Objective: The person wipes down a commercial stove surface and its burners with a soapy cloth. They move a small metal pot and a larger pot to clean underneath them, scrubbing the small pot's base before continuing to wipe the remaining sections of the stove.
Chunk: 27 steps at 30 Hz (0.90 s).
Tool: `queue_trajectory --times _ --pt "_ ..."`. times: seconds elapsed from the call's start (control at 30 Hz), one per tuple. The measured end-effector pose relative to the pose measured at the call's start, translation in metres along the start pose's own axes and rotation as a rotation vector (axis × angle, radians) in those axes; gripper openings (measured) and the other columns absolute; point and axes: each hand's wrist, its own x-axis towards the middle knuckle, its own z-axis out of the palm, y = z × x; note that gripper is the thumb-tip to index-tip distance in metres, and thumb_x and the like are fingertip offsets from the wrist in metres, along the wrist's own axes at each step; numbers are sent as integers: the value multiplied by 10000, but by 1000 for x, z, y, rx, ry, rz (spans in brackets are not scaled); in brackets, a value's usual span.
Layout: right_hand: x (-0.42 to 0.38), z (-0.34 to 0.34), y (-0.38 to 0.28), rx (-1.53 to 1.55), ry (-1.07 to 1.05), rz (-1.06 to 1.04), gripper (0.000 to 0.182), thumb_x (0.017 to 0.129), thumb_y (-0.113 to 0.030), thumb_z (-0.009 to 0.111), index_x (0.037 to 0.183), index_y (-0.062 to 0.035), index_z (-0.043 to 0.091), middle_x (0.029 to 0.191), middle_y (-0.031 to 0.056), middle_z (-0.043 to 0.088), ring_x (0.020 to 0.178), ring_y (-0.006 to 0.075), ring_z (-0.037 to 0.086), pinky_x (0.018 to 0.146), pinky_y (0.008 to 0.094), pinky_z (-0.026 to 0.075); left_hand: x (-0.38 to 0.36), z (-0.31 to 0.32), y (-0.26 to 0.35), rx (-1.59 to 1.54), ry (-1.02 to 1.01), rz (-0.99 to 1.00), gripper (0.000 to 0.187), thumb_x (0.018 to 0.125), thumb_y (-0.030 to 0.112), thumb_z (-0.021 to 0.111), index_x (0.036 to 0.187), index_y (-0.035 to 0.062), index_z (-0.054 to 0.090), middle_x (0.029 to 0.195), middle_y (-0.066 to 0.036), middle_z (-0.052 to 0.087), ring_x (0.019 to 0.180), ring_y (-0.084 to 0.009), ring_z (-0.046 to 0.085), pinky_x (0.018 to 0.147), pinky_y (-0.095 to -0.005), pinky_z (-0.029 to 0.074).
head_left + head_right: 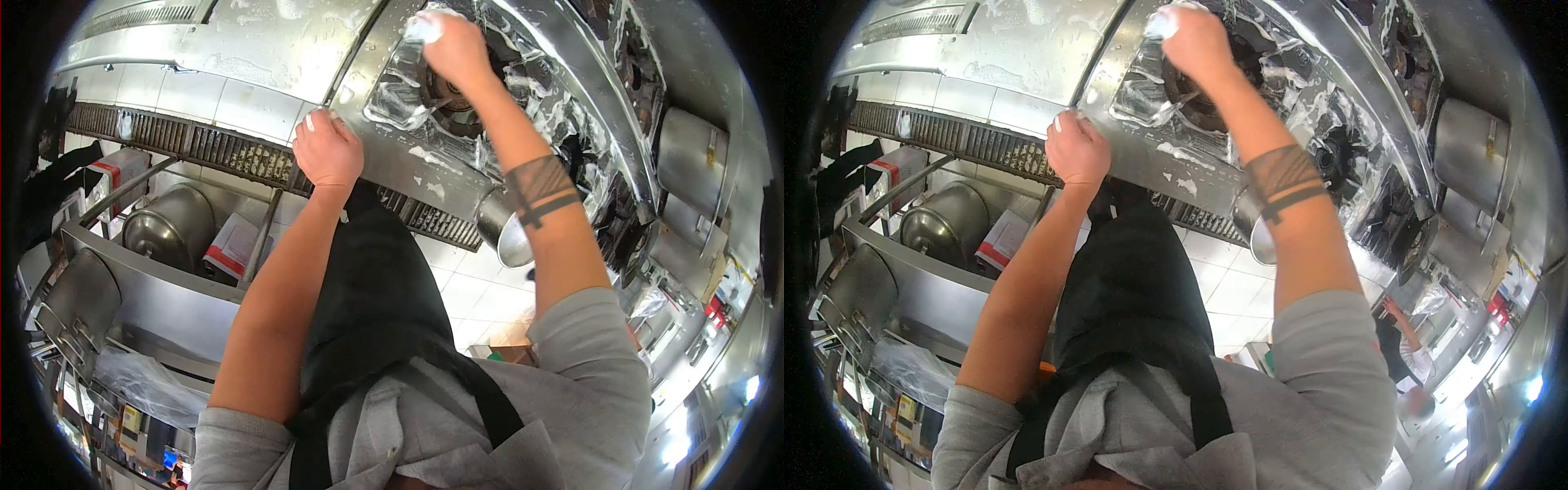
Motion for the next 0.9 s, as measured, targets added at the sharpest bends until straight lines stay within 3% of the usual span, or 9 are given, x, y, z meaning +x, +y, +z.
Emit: queue_trajectory --times 0.13,0.27,0.33,0.4,0.47,0.57,0.67,0.73,0.9 --pt "19 -15 -15 -128 -76 56 225 855 -120 566 972 -76 752 946 216 720 940 431 665 806 522 538 -1 -4 1 -1 13 13 153 948 177 586 1001 36 614 947 -168 649 948 -388 612 811 -516 465" --pt "3 9 -27 131 62 15 322 792 -102 646 1091 -110 765 1081 176 736 1021 383 684 928 420 549 -1 -2 0 5 -4 12 152 949 174 585 1008 36 615 951 -170 652 956 -391 612 820 -515 464" --pt "5 -29 -13 267 -118 146 330 822 -108 666 1141 -99 749 1094 177 744 998 331 715 917 372 548 -1 -3 -1 -14 -5 12 149 946 165 585 1010 34 614 956 -178 654 965 -395 610 829 -518 464" --pt "-9 -67 3 446 -185 445 330 902 -86 701 1232 -73 718 1098 78 771 971 143 709 875 294 545 1 -4 1 -24 -6 9 152 940 160 587 1016 31 613 957 -181 654 969 -398 608 832 -522 463" --pt "-34 -88 15 672 -34 635 344 902 -56 707 1246 -75 716 1127 60 763 997 134 703 882 289 544 1 -4 0 -32 -7 -4 155 935 155 589 1022 29 612 959 -184 653 972 -400 607 835 -526 462" --pt "-37 -83 12 779 78 575 345 898 -65 729 1242 -87 720 1141 39 757 1019 121 693 890 288 545 -3 -5 0 -9 -9 11 165 927 153 593 1024 21 612 961 -185 653 974 -409 604 832 -537 462" --pt "6 -45 -2 154 144 55 303 870 -134 702 1166 -74 730 1121 168 749 1041 319 718 925 396 560 1 -5 3 14 -44 -9 168 919 149 597 1022 17 610 961 -189 650 960 -423 599 820 -550 461" --pt "16 -2 -3 -47 88 64 294 831 -124 658 1110 -76 739 1086 204 727 1037 400 676 932 459 543 -1 -2 0 -3 -26 -9 205 959 179 550 1061 16 620 978 -208 662 971 -448 605 803 -574 471" --pt "18 -12 -15 193 16 213 264 783 -145 680 1027 -74 753 1025 190 745 1005 393 695 898 478 550 -3 -9 8 2 -52 -60 216 955 185 555 1077 16 614 976 -235 653 971 -458 602 810 -581 468"
